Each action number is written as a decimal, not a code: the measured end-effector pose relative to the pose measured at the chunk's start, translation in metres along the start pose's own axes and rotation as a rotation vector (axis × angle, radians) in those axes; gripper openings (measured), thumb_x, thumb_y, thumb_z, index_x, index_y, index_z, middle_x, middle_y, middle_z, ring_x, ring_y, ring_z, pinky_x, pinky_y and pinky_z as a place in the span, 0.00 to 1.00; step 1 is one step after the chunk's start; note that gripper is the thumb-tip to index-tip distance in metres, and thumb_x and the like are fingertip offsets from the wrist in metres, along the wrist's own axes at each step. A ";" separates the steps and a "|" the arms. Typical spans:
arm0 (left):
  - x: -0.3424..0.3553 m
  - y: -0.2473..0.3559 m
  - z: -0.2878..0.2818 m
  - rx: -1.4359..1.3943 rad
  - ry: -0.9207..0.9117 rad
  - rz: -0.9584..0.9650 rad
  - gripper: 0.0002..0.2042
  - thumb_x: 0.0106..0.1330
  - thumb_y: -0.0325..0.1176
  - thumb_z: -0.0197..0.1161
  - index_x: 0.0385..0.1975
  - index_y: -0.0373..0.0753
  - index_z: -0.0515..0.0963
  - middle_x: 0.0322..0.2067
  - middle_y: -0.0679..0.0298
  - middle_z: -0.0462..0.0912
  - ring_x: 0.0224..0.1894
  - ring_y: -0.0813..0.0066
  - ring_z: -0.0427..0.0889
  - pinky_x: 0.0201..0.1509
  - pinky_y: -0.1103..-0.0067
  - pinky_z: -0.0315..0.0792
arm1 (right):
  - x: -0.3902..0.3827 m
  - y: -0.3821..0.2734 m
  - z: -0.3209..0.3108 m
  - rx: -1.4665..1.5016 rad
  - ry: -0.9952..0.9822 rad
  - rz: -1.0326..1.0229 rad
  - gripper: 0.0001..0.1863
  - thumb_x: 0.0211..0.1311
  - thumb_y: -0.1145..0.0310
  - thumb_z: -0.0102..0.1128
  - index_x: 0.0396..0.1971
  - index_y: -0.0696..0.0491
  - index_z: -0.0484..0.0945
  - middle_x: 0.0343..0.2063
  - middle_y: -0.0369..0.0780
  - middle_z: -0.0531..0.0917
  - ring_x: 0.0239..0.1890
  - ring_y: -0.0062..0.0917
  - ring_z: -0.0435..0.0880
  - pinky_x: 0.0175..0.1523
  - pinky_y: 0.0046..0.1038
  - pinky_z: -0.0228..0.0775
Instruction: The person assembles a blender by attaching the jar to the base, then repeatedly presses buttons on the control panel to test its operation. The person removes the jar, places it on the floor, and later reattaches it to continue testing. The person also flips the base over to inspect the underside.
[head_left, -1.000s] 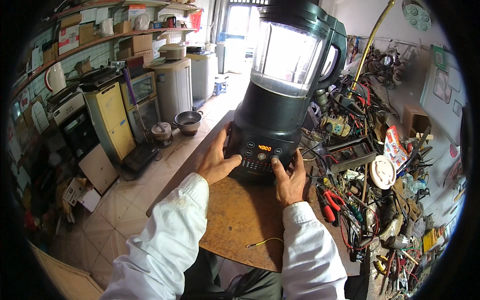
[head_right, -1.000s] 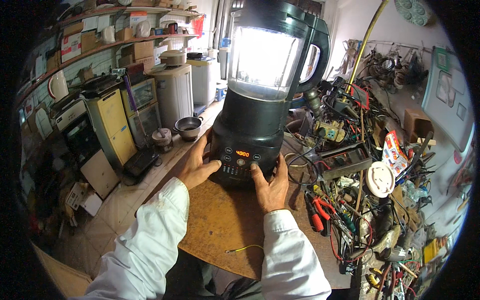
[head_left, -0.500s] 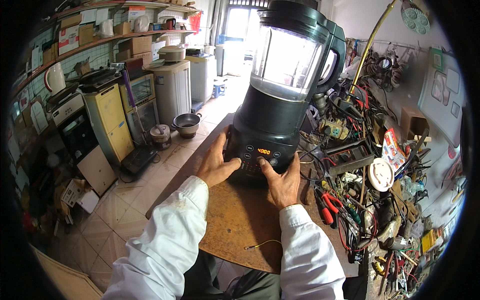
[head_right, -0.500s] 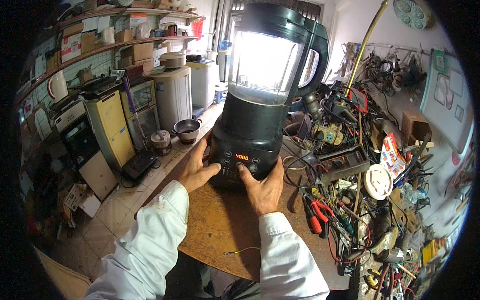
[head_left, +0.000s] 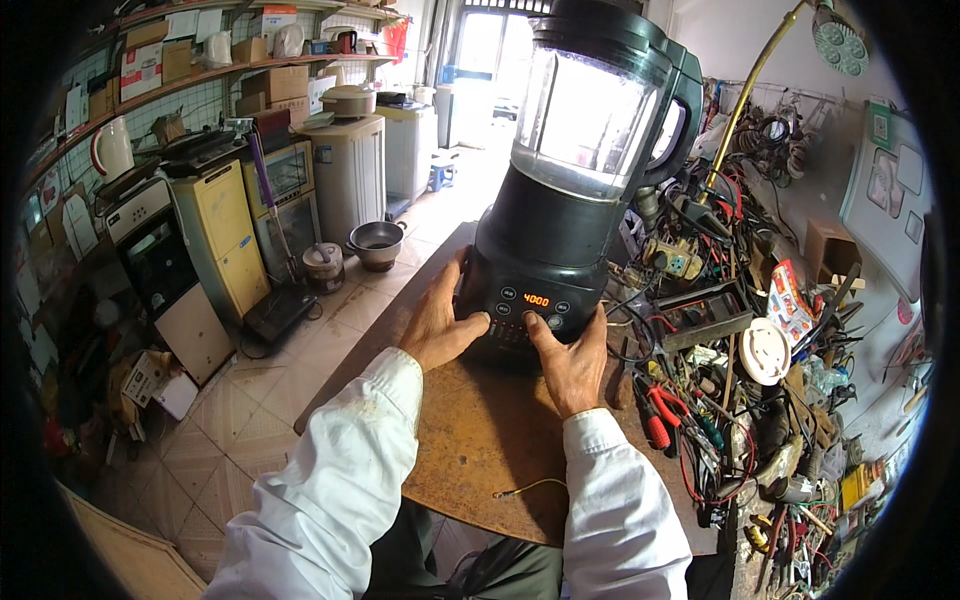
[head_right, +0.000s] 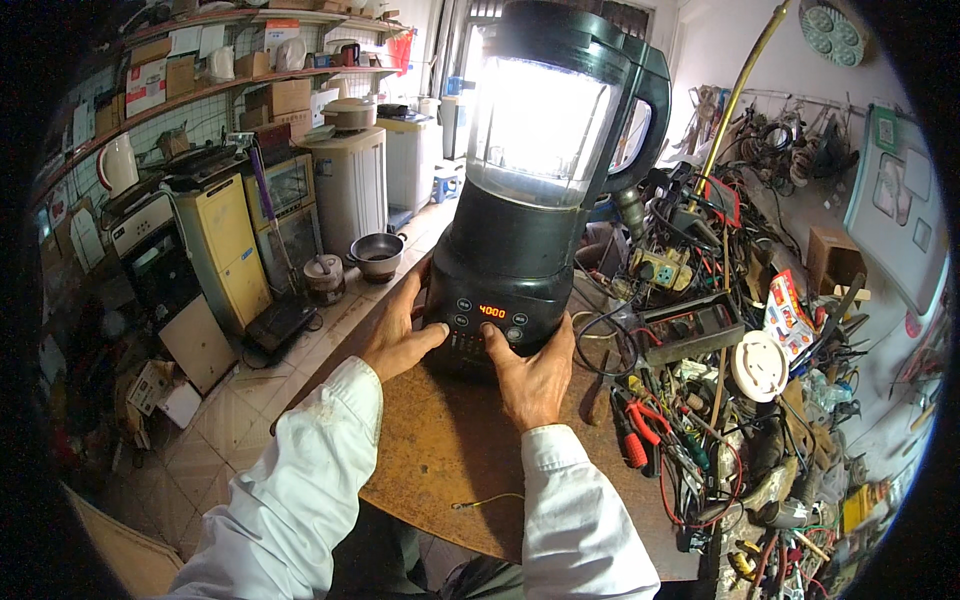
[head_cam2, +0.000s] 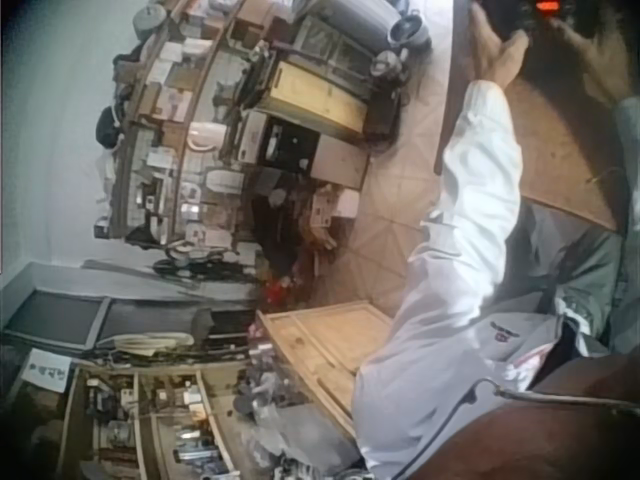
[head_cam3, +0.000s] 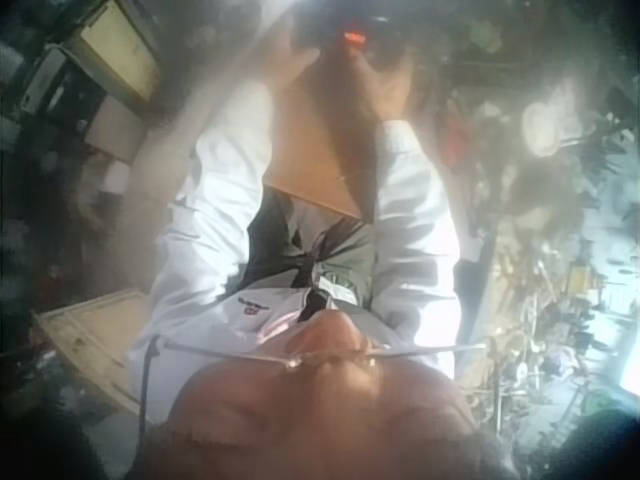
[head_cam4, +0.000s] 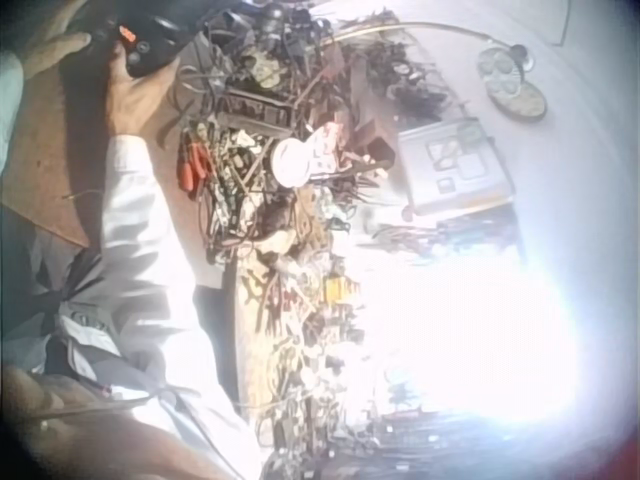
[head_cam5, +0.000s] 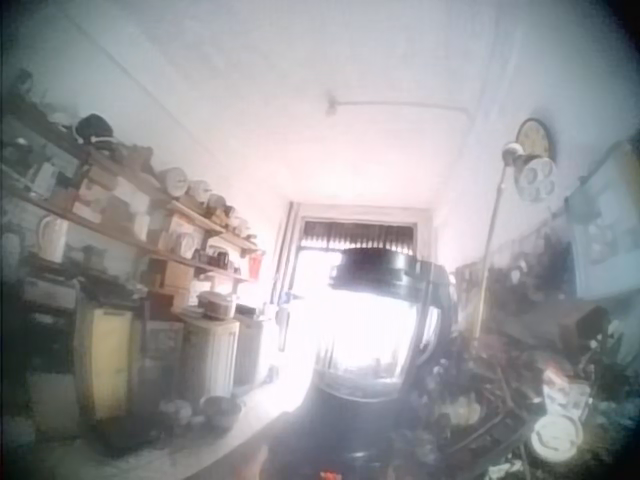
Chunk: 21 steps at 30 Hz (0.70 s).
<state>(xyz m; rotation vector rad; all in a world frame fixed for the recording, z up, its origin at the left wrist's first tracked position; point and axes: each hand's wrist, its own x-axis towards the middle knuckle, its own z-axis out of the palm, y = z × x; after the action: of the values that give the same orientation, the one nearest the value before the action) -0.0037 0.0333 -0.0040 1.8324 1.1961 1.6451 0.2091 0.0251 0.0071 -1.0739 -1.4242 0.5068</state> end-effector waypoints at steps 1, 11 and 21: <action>0.000 -0.001 0.000 0.001 -0.002 0.000 0.48 0.55 0.30 0.68 0.80 0.32 0.54 0.74 0.42 0.67 0.78 0.50 0.65 0.82 0.63 0.59 | 0.000 0.000 0.000 -0.003 0.000 0.005 0.50 0.52 0.55 0.85 0.68 0.66 0.67 0.59 0.56 0.80 0.61 0.45 0.82 0.68 0.40 0.72; 0.000 -0.001 0.000 -0.026 -0.002 0.004 0.49 0.55 0.29 0.68 0.81 0.33 0.54 0.74 0.42 0.66 0.78 0.51 0.65 0.82 0.64 0.59 | -0.001 -0.008 -0.002 0.005 -0.025 0.030 0.50 0.52 0.55 0.84 0.68 0.67 0.67 0.60 0.57 0.79 0.62 0.45 0.82 0.68 0.41 0.72; 0.000 -0.004 -0.003 0.000 -0.011 0.017 0.49 0.56 0.34 0.68 0.81 0.35 0.53 0.74 0.46 0.68 0.76 0.55 0.70 0.79 0.66 0.62 | -0.003 0.030 0.002 0.030 0.002 -0.102 0.56 0.52 0.51 0.84 0.72 0.67 0.62 0.65 0.58 0.75 0.68 0.47 0.77 0.72 0.42 0.68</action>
<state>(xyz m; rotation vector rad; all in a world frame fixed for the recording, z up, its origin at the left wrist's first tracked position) -0.0074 0.0346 -0.0063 1.8542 1.1792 1.6418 0.2158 0.0377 -0.0199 -0.9721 -1.4571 0.4525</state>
